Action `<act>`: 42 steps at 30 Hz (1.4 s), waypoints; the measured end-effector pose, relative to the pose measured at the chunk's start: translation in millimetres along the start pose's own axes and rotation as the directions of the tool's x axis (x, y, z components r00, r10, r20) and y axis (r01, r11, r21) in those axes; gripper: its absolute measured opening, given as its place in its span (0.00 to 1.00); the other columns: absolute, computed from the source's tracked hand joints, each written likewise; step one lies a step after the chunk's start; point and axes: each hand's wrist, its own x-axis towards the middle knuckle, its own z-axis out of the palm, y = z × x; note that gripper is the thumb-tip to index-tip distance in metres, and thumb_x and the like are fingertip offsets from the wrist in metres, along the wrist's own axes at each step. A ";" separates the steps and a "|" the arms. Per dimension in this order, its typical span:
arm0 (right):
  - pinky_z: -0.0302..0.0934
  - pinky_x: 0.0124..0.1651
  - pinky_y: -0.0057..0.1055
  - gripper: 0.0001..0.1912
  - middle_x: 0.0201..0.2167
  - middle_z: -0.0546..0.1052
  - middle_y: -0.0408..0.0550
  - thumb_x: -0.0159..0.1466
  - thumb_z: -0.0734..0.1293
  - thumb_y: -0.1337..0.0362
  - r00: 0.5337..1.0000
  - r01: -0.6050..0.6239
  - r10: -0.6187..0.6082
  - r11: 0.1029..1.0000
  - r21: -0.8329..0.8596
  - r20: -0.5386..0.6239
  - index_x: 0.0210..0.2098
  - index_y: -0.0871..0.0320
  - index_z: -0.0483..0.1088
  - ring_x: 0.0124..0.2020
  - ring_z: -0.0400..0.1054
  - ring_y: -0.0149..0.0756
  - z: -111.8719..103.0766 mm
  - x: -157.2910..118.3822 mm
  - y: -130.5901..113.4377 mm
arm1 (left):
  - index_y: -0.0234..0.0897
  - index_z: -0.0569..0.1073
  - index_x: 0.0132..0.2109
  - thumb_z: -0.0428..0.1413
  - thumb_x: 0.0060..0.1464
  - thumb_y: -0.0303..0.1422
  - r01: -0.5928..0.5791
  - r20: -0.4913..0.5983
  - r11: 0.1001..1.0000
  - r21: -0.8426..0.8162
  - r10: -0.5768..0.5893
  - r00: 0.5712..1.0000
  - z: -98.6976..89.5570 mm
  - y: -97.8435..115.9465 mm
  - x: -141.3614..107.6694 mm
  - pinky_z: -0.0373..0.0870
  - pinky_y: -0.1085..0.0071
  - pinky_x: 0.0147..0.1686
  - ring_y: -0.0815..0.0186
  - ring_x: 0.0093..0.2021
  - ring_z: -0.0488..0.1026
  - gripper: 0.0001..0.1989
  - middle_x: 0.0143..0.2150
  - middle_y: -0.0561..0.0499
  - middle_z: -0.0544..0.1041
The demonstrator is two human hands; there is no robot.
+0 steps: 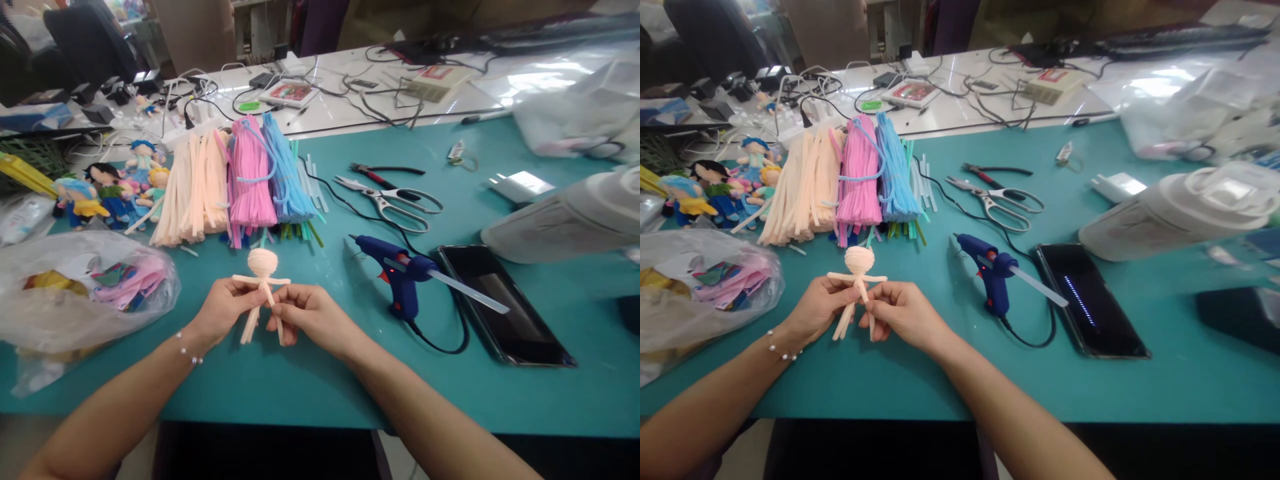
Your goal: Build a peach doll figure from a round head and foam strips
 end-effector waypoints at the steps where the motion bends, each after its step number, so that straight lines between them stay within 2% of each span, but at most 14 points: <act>1: 0.58 0.18 0.20 0.09 0.19 0.75 0.41 0.53 0.68 0.61 1.000 0.000 0.000 1.000 0.002 0.003 0.25 0.61 0.67 0.14 0.65 0.23 0.0 0.1 -0.2 | 0.32 0.78 0.25 0.66 0.34 0.41 0.004 0.001 1.000 0.003 -0.004 1.000 -0.3 -0.2 0.0 0.64 0.74 0.19 0.72 0.18 0.66 0.15 0.20 0.51 0.75; 9: 0.59 0.18 0.21 0.14 0.20 0.76 0.43 0.49 0.72 0.57 1.000 0.002 -0.003 1.000 0.020 0.010 0.24 0.62 0.70 0.14 0.65 0.23 0.8 1.4 -0.1 | 0.31 0.76 0.27 0.65 0.35 0.40 0.052 0.040 0.998 -0.028 -0.050 0.998 0.1 -0.5 -1.4 0.65 0.75 0.18 0.72 0.16 0.67 0.15 0.20 0.51 0.75; 13: 0.59 0.18 0.20 0.16 0.22 0.78 0.45 0.47 0.73 0.55 1.000 -0.001 0.001 1.000 0.024 0.001 0.26 0.63 0.71 0.14 0.65 0.23 0.0 0.8 0.2 | 0.31 0.75 0.27 0.65 0.35 0.37 0.037 -0.006 0.997 -0.067 -0.038 0.999 0.3 -0.6 -0.6 0.65 0.75 0.17 0.73 0.15 0.66 0.13 0.19 0.53 0.73; 18: 0.57 0.16 0.20 0.16 0.22 0.77 0.44 0.52 0.69 0.53 1.000 0.001 -0.001 1.000 -0.019 -0.022 0.26 0.62 0.72 0.13 0.63 0.22 -1.7 0.4 -1.4 | 0.32 0.74 0.26 0.65 0.34 0.36 -0.022 -0.075 0.987 -0.158 0.010 0.997 0.5 2.5 1.1 0.61 0.77 0.14 0.74 0.13 0.63 0.13 0.13 0.57 0.68; 25: 0.57 0.16 0.19 0.10 0.20 0.75 0.42 0.49 0.70 0.60 0.996 -0.008 -0.002 0.994 -0.106 -0.087 0.25 0.62 0.72 0.13 0.62 0.21 0.6 0.1 -1.7 | 0.32 0.74 0.27 0.65 0.36 0.36 -0.091 -0.096 0.972 -0.216 0.072 0.993 0.4 2.6 2.2 0.61 0.79 0.14 0.74 0.14 0.64 0.13 0.14 0.56 0.69; 31: 0.55 0.15 0.19 0.11 0.17 0.73 0.41 0.50 0.70 0.59 0.985 0.055 -0.080 0.986 -0.157 -0.153 0.24 0.62 0.71 0.12 0.60 0.21 2.1 -0.3 1.2 | 0.31 0.76 0.28 0.68 0.31 0.37 -0.089 -0.095 0.964 -0.252 0.067 0.993 3.1 2.6 1.8 0.66 0.77 0.16 0.74 0.16 0.66 0.16 0.17 0.56 0.71; 38: 0.58 0.18 0.21 0.15 0.18 0.72 0.42 0.51 0.71 0.55 0.966 0.156 -0.197 0.961 -0.230 -0.166 0.23 0.62 0.71 0.16 0.61 0.24 4.0 -1.0 3.9 | 0.32 0.76 0.27 0.68 0.32 0.33 -0.036 -0.014 0.991 -0.129 0.035 0.999 2.0 -6.1 -0.3 0.67 0.77 0.18 0.72 0.18 0.69 0.13 0.18 0.54 0.74; 42: 0.56 0.20 0.22 0.12 0.19 0.72 0.43 0.53 0.69 0.58 0.937 0.224 -0.292 0.922 -0.315 -0.191 0.26 0.62 0.71 0.18 0.60 0.25 4.6 -2.1 4.2 | 0.32 0.75 0.26 0.68 0.32 0.33 -0.058 -0.051 0.982 -0.178 0.050 0.997 3.0 -5.0 -0.4 0.66 0.77 0.18 0.71 0.18 0.70 0.12 0.18 0.54 0.74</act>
